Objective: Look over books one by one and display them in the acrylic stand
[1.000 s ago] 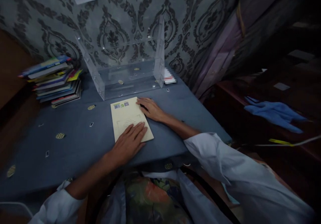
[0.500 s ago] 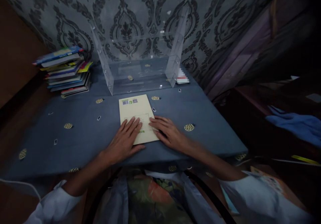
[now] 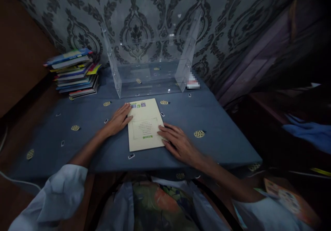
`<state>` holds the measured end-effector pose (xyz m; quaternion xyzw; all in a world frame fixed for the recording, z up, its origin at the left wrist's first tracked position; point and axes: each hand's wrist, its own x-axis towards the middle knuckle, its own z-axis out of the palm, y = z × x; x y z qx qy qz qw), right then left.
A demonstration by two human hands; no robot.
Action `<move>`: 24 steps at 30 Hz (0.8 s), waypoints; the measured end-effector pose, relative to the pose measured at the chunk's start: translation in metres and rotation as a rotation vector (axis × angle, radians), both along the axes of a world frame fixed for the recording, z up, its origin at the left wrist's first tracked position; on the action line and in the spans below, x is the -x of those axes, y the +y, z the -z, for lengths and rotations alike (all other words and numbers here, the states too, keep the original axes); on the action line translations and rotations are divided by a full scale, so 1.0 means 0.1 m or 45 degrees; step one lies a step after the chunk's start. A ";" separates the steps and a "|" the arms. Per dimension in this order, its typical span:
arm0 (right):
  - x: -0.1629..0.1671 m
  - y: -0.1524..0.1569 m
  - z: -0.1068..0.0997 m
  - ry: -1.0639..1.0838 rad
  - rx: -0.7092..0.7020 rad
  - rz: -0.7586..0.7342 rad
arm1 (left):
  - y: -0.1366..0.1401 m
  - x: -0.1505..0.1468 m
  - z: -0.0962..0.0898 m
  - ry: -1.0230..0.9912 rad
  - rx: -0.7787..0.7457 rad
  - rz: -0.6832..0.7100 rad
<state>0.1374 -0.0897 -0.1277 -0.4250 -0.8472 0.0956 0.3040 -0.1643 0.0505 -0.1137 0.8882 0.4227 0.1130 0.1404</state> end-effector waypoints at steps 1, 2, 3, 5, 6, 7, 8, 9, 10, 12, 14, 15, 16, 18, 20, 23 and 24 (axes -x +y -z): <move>0.00 0.00 0.00 -0.001 0.005 -0.001 | -0.01 0.01 0.00 0.003 -0.012 0.018; 0.00 0.00 0.00 -0.001 0.011 -0.002 | -0.05 0.02 -0.01 0.009 -0.028 0.043; 0.00 0.00 0.00 -0.001 0.022 -0.001 | -0.12 0.03 -0.01 0.018 -0.045 0.071; 0.00 0.00 0.01 0.001 0.045 0.005 | -0.31 0.06 -0.02 0.037 -0.083 0.135; 0.00 0.00 0.01 -0.001 0.057 0.008 | -0.44 0.07 -0.02 0.046 -0.102 0.168; 0.00 0.00 0.01 -0.005 0.067 0.009 | -0.57 0.08 -0.03 0.051 -0.124 0.199; 0.00 0.00 0.00 -0.009 0.071 0.009 | -0.71 0.09 -0.04 0.055 -0.146 0.226; 0.00 0.00 0.00 -0.012 0.072 0.012 | -0.85 0.10 -0.04 0.054 -0.172 0.245; 0.00 0.00 0.00 -0.015 0.068 0.014 | -0.97 0.10 -0.05 0.049 -0.197 0.256; 0.01 0.00 -0.02 -0.004 0.049 0.011 | -1.18 0.09 -0.06 0.044 -0.238 0.260; 0.03 -0.01 -0.03 0.019 0.033 0.007 | -1.30 0.06 -0.07 0.044 -0.269 0.246; 0.04 -0.02 -0.04 0.030 0.028 0.011 | -1.34 0.05 -0.07 0.044 -0.282 0.235; 0.06 -0.04 -0.05 0.038 0.025 0.023 | -1.35 0.04 -0.07 0.041 -0.295 0.226; 0.11 -0.11 -0.09 0.047 0.013 0.061 | -1.34 0.02 -0.08 0.034 -0.315 0.206; 0.17 -0.21 -0.14 0.055 -0.012 0.075 | -1.29 0.02 -0.08 0.033 -0.323 0.181; 0.33 -0.37 -0.23 0.071 -0.028 0.013 | -1.14 0.03 -0.10 0.041 -0.314 0.126; 0.40 -0.42 -0.26 0.078 -0.017 -0.017 | -1.08 0.03 -0.12 0.050 -0.299 0.114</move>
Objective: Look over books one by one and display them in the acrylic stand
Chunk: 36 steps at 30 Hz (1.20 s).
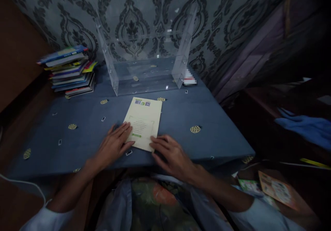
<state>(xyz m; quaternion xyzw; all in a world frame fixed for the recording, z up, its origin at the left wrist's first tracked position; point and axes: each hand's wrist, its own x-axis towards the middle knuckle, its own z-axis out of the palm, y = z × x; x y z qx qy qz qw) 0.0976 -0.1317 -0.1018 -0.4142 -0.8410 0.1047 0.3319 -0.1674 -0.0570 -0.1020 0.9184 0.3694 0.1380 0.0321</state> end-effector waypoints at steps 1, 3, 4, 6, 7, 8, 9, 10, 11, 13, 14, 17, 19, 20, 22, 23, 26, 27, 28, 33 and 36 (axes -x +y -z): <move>0.07 -0.03 -0.02 0.006 0.012 -0.034 | 0.08 0.00 -0.02 0.013 0.021 -0.010; 0.22 -0.06 -0.03 0.003 0.045 -0.109 | 0.24 -0.02 -0.05 0.055 0.078 -0.023; 0.29 -0.05 -0.03 -0.002 0.051 -0.151 | 0.33 -0.05 -0.07 0.084 0.106 -0.031; 0.41 0.02 -0.02 -0.031 0.061 -0.226 | 0.49 -0.11 -0.12 0.140 0.140 -0.050; 0.46 0.07 -0.01 -0.051 0.064 -0.255 | 0.56 -0.15 -0.14 0.167 0.145 -0.057; 0.50 0.12 -0.01 -0.074 0.069 -0.276 | 0.62 -0.20 -0.16 0.194 0.144 -0.059; 0.53 0.17 0.00 -0.098 0.074 -0.293 | 0.68 -0.25 -0.18 0.219 0.138 -0.058; 0.55 0.22 0.00 -0.120 0.081 -0.305 | 0.73 -0.31 -0.19 0.241 0.133 -0.053; 0.55 0.26 -0.01 -0.142 0.090 -0.317 | 0.78 -0.36 -0.20 0.258 0.131 -0.044; 0.54 0.32 -0.03 -0.176 0.118 -0.347 | 0.88 -0.49 -0.21 0.278 0.136 -0.019; 0.51 0.34 -0.04 -0.192 0.134 -0.372 | 0.93 -0.55 -0.22 0.280 0.140 -0.006; 0.41 0.37 -0.07 -0.204 0.173 -0.447 | 1.08 -0.78 -0.21 0.282 0.167 0.042; 0.31 0.39 -0.07 -0.167 0.198 -0.462 | 1.16 -0.93 -0.20 0.279 0.192 0.075; 0.25 0.40 -0.05 -0.133 0.206 -0.448 | 1.19 -1.01 -0.19 0.275 0.205 0.091; 0.10 0.41 -0.02 -0.052 0.219 -0.393 | 1.23 -1.14 -0.18 0.264 0.223 0.122; 0.03 0.41 0.00 -0.008 0.222 -0.354 | 1.23 -1.20 -0.17 0.258 0.226 0.134; -0.22 0.38 0.02 0.112 0.210 -0.232 | 1.19 -1.31 -0.14 0.242 0.209 0.177; -0.30 0.37 0.03 0.139 0.197 -0.194 | 1.16 -1.34 -0.13 0.235 0.202 0.195; -0.37 0.35 0.03 0.162 0.178 -0.151 | 1.12 -1.35 -0.13 0.229 0.196 0.218; -0.64 0.26 0.07 0.328 0.160 0.241 | 0.86 -1.35 -0.15 0.212 0.163 0.369; -0.73 0.27 0.08 0.412 0.244 0.453 | 0.69 -1.31 -0.15 0.213 0.126 0.427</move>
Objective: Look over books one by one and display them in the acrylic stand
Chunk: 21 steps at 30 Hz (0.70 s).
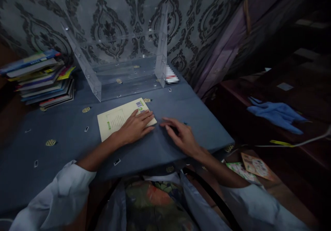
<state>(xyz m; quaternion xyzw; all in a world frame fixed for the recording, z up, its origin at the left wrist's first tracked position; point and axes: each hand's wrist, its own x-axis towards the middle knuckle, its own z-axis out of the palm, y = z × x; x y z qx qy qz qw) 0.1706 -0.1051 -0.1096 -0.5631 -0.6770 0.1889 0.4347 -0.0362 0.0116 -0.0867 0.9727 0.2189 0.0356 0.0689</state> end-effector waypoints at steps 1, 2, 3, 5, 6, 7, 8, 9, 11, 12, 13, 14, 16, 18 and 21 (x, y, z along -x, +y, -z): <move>-0.02 0.02 -0.01 0.010 0.036 0.026 | -0.05 0.01 0.01 -0.001 -0.016 0.009; -0.03 0.04 -0.02 0.013 0.063 0.036 | -0.09 0.02 0.02 0.001 -0.034 0.013; -0.03 0.07 -0.03 0.012 0.081 0.038 | -0.13 0.02 0.03 0.002 -0.054 0.007; -0.02 0.14 -0.05 0.008 0.088 0.035 | -0.17 0.02 0.07 -0.002 -0.105 -0.037; -0.01 0.18 -0.06 0.008 0.084 0.035 | -0.19 0.01 0.08 -0.007 -0.136 -0.072; 0.01 0.21 -0.06 0.013 0.075 0.036 | -0.19 0.01 0.10 -0.015 -0.167 -0.108; 0.03 0.24 -0.05 0.023 0.062 0.038 | -0.19 0.00 0.12 -0.026 -0.194 -0.141; 0.05 0.26 -0.04 0.035 0.046 0.040 | -0.19 -0.01 0.13 -0.037 -0.217 -0.164; 0.08 0.29 -0.02 0.057 0.030 0.032 | -0.18 -0.03 0.15 -0.051 -0.252 -0.176; 0.10 0.29 0.00 0.063 0.030 0.022 | -0.18 -0.04 0.15 -0.048 -0.271 -0.172; 0.10 0.29 0.01 0.064 0.032 0.010 | -0.18 -0.05 0.15 -0.039 -0.293 -0.168; 0.10 0.29 0.02 0.061 0.033 0.000 | -0.18 -0.06 0.15 -0.025 -0.316 -0.168; 0.10 0.28 0.03 0.058 0.020 -0.009 | -0.19 -0.08 0.12 0.007 -0.350 -0.180; 0.11 0.26 0.03 0.065 -0.009 -0.007 | -0.19 -0.09 0.08 0.033 -0.350 -0.191; 0.12 0.25 0.01 0.084 -0.041 0.004 | -0.19 -0.10 0.01 0.061 -0.334 -0.200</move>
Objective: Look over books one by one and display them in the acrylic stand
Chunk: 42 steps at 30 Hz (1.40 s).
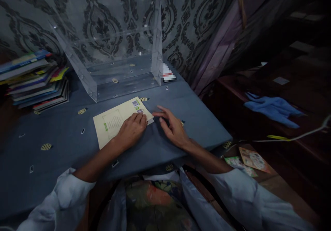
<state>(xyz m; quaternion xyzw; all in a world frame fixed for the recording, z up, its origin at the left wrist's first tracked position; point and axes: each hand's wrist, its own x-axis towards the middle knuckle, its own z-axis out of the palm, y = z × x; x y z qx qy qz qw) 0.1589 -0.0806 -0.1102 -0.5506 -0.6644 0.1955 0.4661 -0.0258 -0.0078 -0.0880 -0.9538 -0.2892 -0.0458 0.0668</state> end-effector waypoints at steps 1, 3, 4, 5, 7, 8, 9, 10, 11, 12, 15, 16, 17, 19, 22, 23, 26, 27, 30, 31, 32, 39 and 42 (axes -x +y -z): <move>0.00 -0.01 -0.01 0.002 -0.007 0.005 | 0.00 0.00 -0.02 0.005 -0.001 -0.005; 0.01 -0.01 -0.02 0.000 -0.025 0.010 | 0.01 0.00 -0.05 0.017 -0.006 -0.014; 0.01 -0.01 -0.03 -0.006 -0.036 0.009 | 0.01 0.00 -0.06 0.024 -0.006 -0.017; 0.01 -0.01 -0.02 -0.012 -0.045 0.009 | 0.01 0.00 -0.07 0.031 -0.005 -0.019; 0.01 -0.01 -0.01 -0.023 -0.049 0.014 | 0.01 0.00 -0.08 0.041 -0.006 -0.024; 0.01 -0.01 0.00 -0.029 -0.050 0.018 | 0.00 0.00 -0.09 0.043 -0.007 -0.023; 0.01 -0.01 0.01 -0.033 -0.054 0.020 | 0.00 0.00 -0.09 0.043 -0.007 -0.020; 0.01 0.00 0.01 -0.034 -0.058 0.019 | 0.00 0.01 -0.09 0.042 -0.003 -0.017; 0.01 0.00 0.02 -0.034 -0.060 0.016 | 0.00 0.01 -0.08 0.041 0.006 -0.016; 0.01 0.00 0.03 -0.033 -0.060 0.014 | -0.01 0.01 -0.08 0.037 0.019 -0.017; 0.02 0.01 0.04 -0.082 -0.036 -0.016 | -0.02 0.01 -0.02 -0.002 0.061 -0.024; 0.02 0.02 0.05 -0.129 -0.040 -0.047 | -0.02 0.02 0.00 -0.021 0.069 -0.019; 0.02 0.02 0.05 -0.187 -0.052 -0.086 | -0.02 0.02 0.02 -0.041 0.073 -0.010; 0.03 0.03 0.06 -0.298 -0.088 -0.159 | -0.01 0.06 0.05 -0.071 0.075 0.020; 0.04 0.03 0.07 -0.388 -0.136 -0.187 | 0.03 0.16 0.04 -0.097 0.100 0.061; 0.04 0.02 0.08 -0.409 -0.139 -0.189 | 0.04 0.21 0.03 -0.100 0.113 0.059; 0.03 0.03 0.10 -0.480 -0.119 -0.201 | 0.12 0.43 -0.01 -0.102 0.152 -0.005; 0.02 0.04 0.11 -0.499 -0.111 -0.206 | 0.16 0.52 -0.02 -0.107 0.160 -0.040; 0.01 0.17 0.14 -0.527 -0.122 -0.229 | 0.26 0.79 0.00 -0.149 0.174 -0.143; 0.00 0.22 0.16 -0.528 -0.133 -0.238 | 0.29 0.88 0.01 -0.169 0.178 -0.168; -0.01 0.29 0.16 -0.530 -0.142 -0.248 | 0.31 0.96 0.02 -0.186 0.185 -0.183; -0.05 0.63 0.12 -0.668 -0.089 -0.222 | 0.31 1.40 0.04 -0.213 0.322 -0.101; -0.02 0.66 0.13 -0.692 -0.078 -0.201 | 0.23 1.56 0.01 -0.189 0.398 -0.015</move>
